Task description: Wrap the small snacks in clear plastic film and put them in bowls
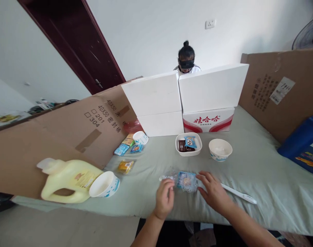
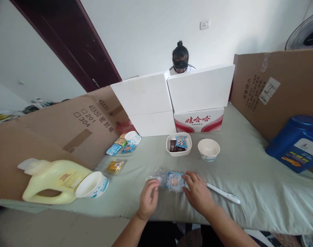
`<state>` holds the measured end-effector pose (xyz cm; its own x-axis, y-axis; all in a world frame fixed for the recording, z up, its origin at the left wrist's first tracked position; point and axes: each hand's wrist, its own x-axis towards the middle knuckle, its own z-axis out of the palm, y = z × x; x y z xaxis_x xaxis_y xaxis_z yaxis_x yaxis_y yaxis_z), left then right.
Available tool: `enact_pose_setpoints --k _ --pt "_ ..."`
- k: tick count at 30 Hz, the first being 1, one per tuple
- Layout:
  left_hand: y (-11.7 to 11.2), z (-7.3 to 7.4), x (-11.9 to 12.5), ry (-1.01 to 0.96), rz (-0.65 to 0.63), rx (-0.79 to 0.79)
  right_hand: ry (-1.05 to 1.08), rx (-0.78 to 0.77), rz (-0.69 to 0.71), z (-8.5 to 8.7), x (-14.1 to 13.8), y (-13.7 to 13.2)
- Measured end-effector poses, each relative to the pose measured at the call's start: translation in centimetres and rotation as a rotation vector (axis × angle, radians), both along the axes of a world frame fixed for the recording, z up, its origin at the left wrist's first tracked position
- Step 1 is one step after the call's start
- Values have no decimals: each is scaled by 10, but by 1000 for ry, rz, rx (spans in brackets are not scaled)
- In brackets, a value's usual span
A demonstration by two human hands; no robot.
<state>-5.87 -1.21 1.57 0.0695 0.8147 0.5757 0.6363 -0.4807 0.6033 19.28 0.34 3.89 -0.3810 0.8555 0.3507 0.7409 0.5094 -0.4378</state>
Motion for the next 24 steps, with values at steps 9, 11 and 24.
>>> enact_pose_setpoints --k 9,11,24 --pt "4 -20 11 306 62 -147 -229 -265 136 9 -26 3" --pt "-7 -11 7 318 62 -93 -211 -261 150 9 -3 -6" --pt "-42 34 33 562 -304 -437 104 -24 221 25 14 -31"
